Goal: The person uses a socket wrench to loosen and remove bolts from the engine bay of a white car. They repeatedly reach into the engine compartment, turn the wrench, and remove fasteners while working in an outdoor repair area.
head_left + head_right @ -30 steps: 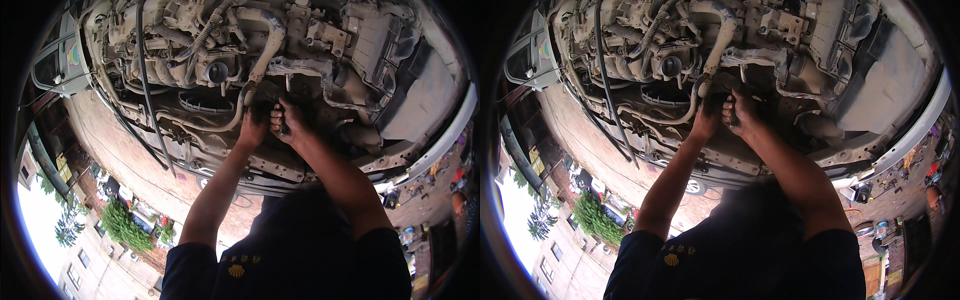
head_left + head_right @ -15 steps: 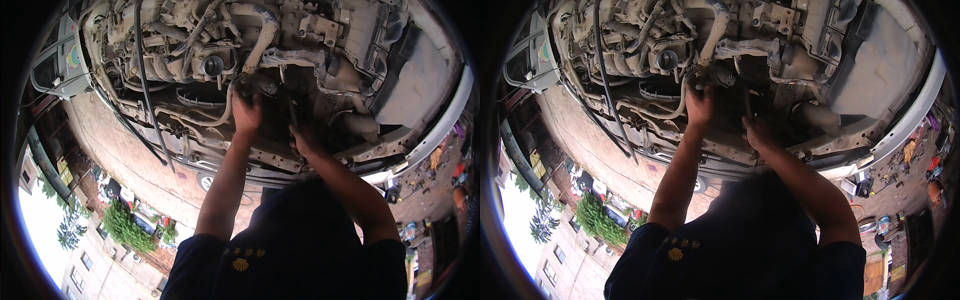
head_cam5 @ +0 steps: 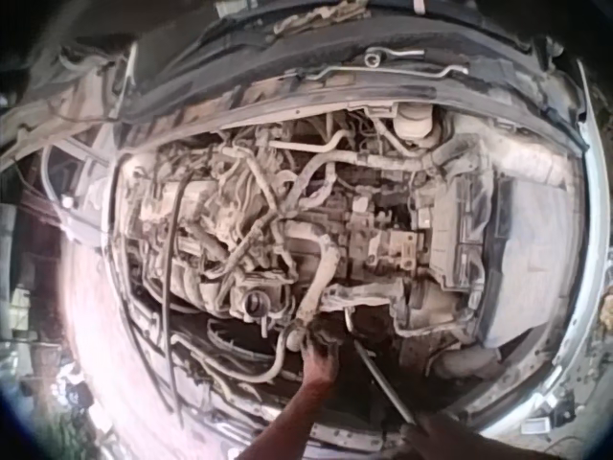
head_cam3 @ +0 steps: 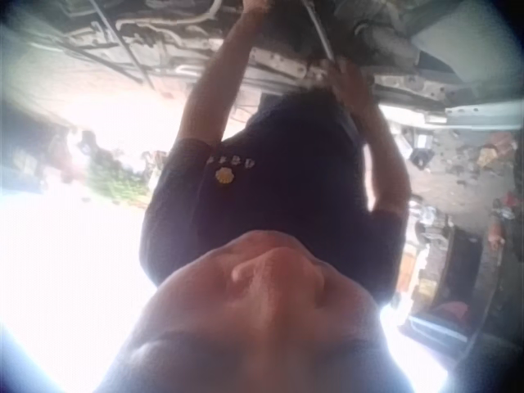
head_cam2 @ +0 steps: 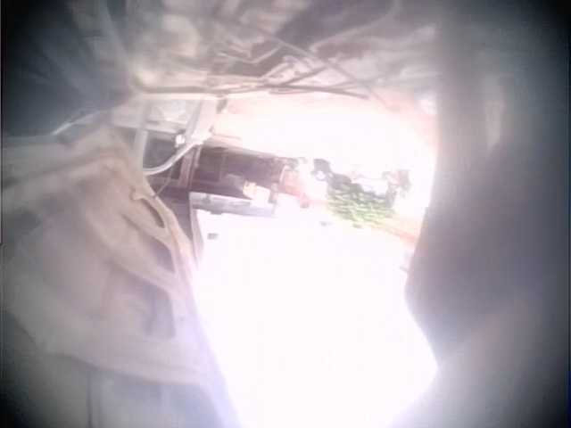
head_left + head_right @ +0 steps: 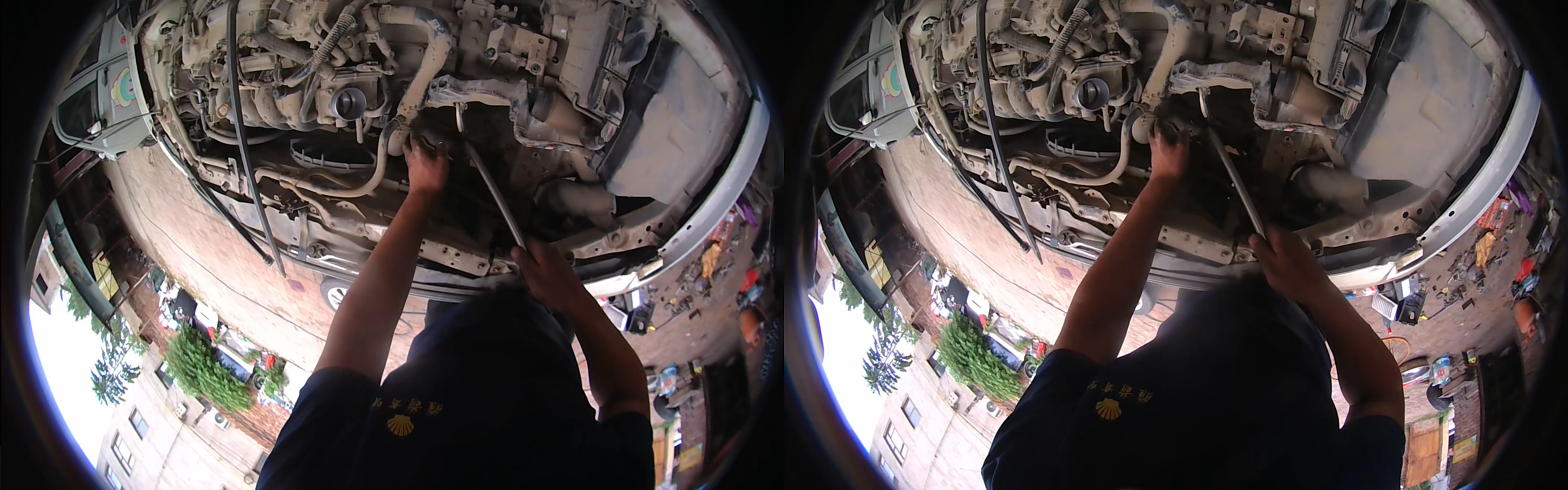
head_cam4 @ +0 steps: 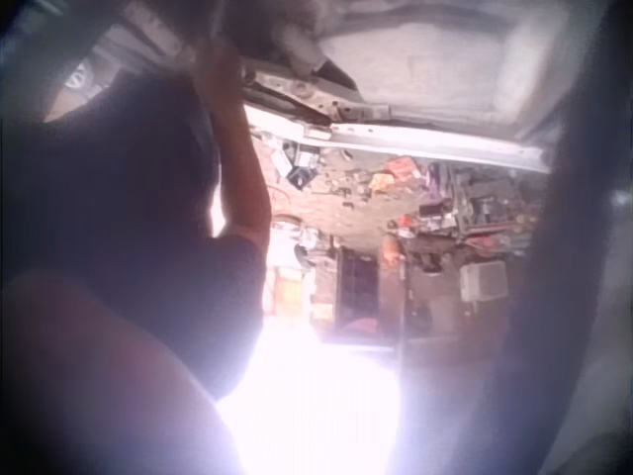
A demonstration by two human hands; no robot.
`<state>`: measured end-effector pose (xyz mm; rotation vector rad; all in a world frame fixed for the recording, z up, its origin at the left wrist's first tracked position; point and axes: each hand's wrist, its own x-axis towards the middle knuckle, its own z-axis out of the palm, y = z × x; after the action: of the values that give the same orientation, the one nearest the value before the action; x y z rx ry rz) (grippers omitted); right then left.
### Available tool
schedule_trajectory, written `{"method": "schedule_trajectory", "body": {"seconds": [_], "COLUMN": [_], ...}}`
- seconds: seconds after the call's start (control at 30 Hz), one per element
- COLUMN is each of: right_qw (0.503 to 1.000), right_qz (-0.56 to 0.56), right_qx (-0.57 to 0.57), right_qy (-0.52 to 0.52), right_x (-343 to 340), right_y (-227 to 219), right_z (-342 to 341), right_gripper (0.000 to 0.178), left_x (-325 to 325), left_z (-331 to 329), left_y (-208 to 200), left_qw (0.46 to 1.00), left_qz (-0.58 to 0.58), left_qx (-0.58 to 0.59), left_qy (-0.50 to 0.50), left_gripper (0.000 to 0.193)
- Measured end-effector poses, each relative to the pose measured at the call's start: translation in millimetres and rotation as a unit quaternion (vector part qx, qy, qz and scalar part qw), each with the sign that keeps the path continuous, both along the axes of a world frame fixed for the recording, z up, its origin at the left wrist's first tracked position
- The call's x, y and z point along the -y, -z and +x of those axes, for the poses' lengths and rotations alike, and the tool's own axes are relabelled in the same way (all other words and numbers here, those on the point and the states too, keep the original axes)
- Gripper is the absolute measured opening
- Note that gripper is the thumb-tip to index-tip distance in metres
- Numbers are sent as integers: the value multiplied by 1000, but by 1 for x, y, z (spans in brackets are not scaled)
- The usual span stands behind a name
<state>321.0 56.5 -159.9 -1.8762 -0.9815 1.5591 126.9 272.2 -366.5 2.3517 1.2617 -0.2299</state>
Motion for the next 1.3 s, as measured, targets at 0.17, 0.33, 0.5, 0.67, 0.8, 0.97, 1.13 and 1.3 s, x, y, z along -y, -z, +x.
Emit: {"method": "schedule_trajectory", "body": {"seconds": [0.17,0.33,0.5,0.67,0.8,0.97,1.13,1.3], "right_qw": [995,999,993,986,991,999,993,995], "right_qz": [-90,-37,-104,-145,-123,-42,-113,-88], "right_qx": [-30,7,-47,-69,-41,5,-40,36], "right_qy": [24,-15,19,47,41,-7,-9,-8], "right_x": [19,24,22,19,18,9,-5,8], "right_y": [-15,-33,-32,-47,-49,-54,-74,-76], "right_z": [9,16,15,16,15,23,33,46], "right_gripper": [26,26,31,32,31,28,28,28], "left_x": [-2,-18,-25,-20,-36,-23,-11,-16], "left_z": [40,32,32,17,5,27,5,66], "left_y": [11,16,25,51,50,13,22,-122], "left_qw": [972,940,935,966,970,975,993,969], "left_qz": [-62,-133,-143,-11,-91,-81,-114,-21], "left_qx": [61,173,153,80,124,111,20,246], "left_qy": [-220,-262,-286,-247,-186,-176,-35,16], "left_gripper": [82,83,80,65,59,53,38,32]}}
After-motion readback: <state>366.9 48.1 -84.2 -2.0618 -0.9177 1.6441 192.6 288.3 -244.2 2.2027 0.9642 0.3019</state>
